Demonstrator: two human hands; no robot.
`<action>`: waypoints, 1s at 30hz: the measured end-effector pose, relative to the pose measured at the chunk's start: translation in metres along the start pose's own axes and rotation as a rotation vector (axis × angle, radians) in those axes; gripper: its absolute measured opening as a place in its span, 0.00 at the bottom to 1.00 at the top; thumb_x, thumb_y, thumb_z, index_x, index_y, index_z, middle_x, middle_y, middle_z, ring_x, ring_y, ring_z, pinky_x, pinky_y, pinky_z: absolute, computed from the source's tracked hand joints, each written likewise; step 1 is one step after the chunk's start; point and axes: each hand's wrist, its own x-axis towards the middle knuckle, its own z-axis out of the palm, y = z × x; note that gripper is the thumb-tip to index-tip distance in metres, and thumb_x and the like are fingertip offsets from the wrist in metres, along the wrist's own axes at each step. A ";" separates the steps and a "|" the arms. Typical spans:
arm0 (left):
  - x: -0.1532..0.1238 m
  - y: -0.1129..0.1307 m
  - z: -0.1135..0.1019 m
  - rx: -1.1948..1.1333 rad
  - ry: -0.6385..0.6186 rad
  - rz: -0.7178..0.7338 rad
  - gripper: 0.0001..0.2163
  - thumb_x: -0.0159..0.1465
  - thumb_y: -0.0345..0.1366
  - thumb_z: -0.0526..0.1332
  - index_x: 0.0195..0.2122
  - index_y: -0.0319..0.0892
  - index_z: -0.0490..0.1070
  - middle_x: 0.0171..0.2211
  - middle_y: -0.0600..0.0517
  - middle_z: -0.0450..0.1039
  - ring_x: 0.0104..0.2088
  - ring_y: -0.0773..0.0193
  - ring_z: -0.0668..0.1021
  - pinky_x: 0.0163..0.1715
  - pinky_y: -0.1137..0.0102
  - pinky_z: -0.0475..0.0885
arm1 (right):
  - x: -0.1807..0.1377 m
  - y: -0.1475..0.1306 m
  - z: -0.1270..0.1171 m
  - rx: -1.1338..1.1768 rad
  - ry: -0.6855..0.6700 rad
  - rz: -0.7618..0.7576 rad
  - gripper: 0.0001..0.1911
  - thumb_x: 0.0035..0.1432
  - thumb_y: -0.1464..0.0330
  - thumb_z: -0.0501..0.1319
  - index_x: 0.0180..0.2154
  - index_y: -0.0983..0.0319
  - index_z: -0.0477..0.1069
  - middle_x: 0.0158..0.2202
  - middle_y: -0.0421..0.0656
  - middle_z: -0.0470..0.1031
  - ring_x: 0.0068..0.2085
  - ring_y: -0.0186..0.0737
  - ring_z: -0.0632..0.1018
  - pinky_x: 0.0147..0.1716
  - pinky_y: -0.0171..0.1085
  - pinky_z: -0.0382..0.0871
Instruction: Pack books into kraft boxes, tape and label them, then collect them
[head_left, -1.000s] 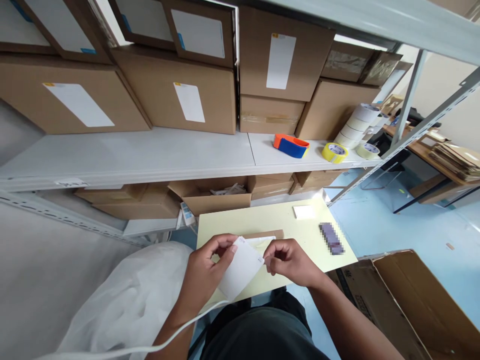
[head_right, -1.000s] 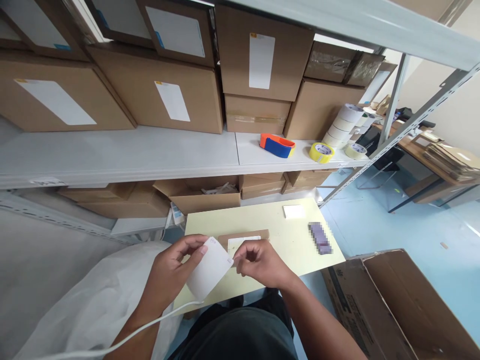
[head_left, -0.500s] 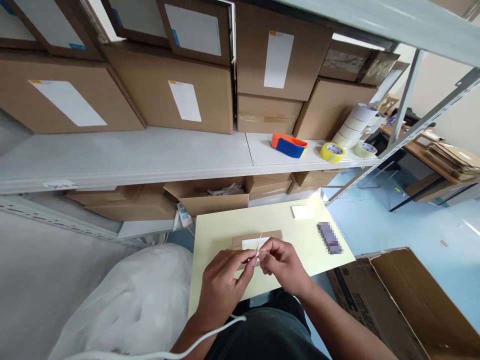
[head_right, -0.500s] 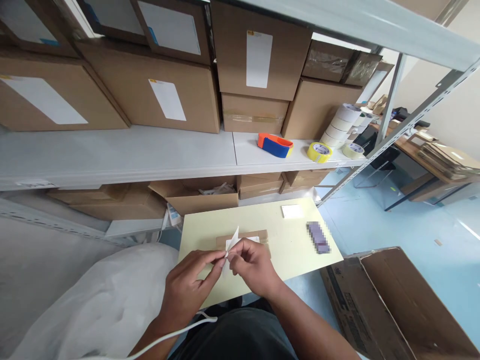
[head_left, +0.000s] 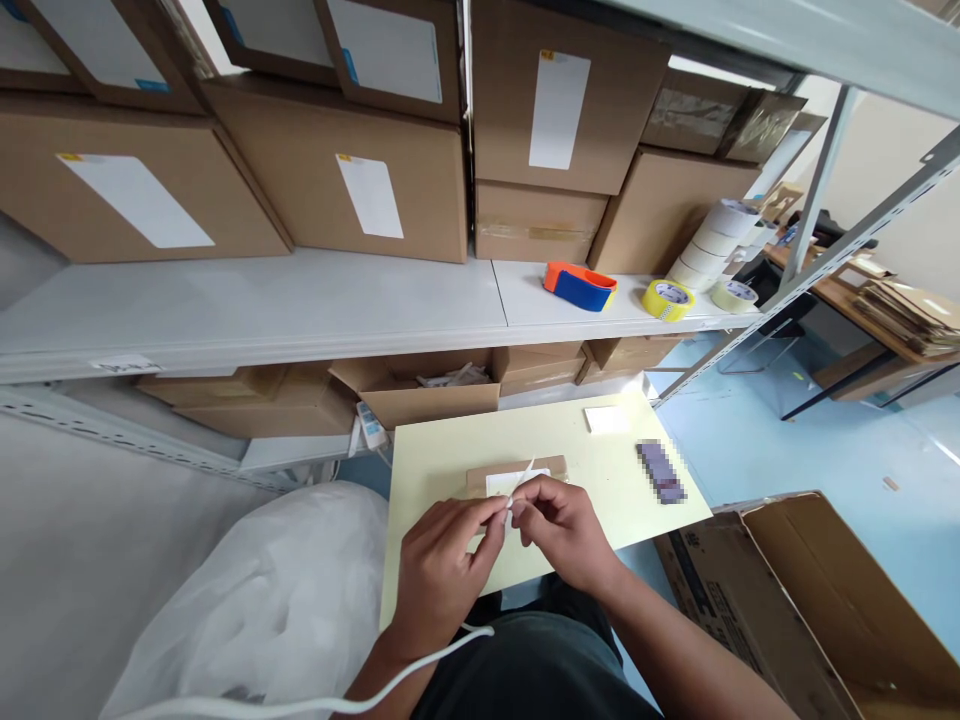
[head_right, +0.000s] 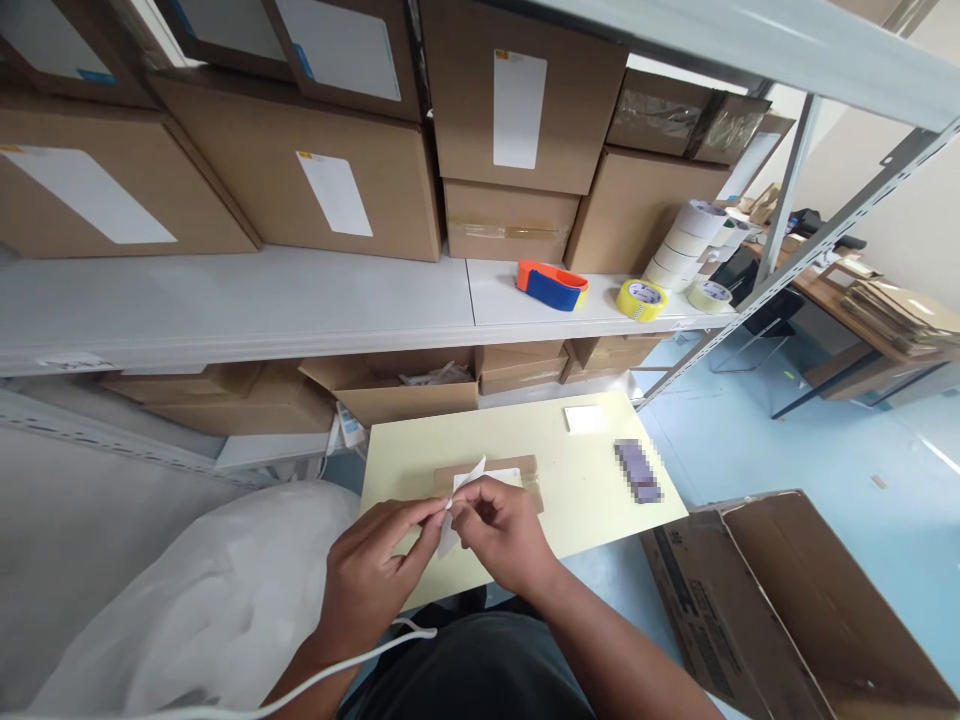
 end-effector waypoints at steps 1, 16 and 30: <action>-0.001 0.000 0.000 0.003 -0.001 -0.003 0.06 0.68 0.31 0.62 0.39 0.46 0.79 0.32 0.54 0.84 0.32 0.66 0.83 0.36 0.71 0.76 | 0.000 0.000 0.000 -0.008 0.003 -0.003 0.10 0.59 0.60 0.65 0.33 0.60 0.76 0.26 0.39 0.74 0.25 0.32 0.71 0.26 0.33 0.67; -0.006 0.000 -0.001 0.037 -0.032 -0.034 0.06 0.68 0.32 0.61 0.39 0.46 0.79 0.33 0.52 0.84 0.32 0.65 0.83 0.38 0.70 0.77 | -0.001 -0.003 0.002 -0.259 0.027 -0.120 0.07 0.61 0.65 0.62 0.31 0.60 0.74 0.27 0.39 0.75 0.27 0.34 0.72 0.27 0.33 0.66; -0.002 0.003 -0.002 -0.132 -0.072 -0.328 0.07 0.66 0.37 0.61 0.34 0.46 0.79 0.27 0.56 0.81 0.26 0.68 0.79 0.31 0.74 0.73 | 0.000 -0.005 0.003 -0.402 0.029 -0.283 0.05 0.60 0.69 0.60 0.31 0.59 0.73 0.27 0.40 0.73 0.26 0.34 0.72 0.27 0.33 0.66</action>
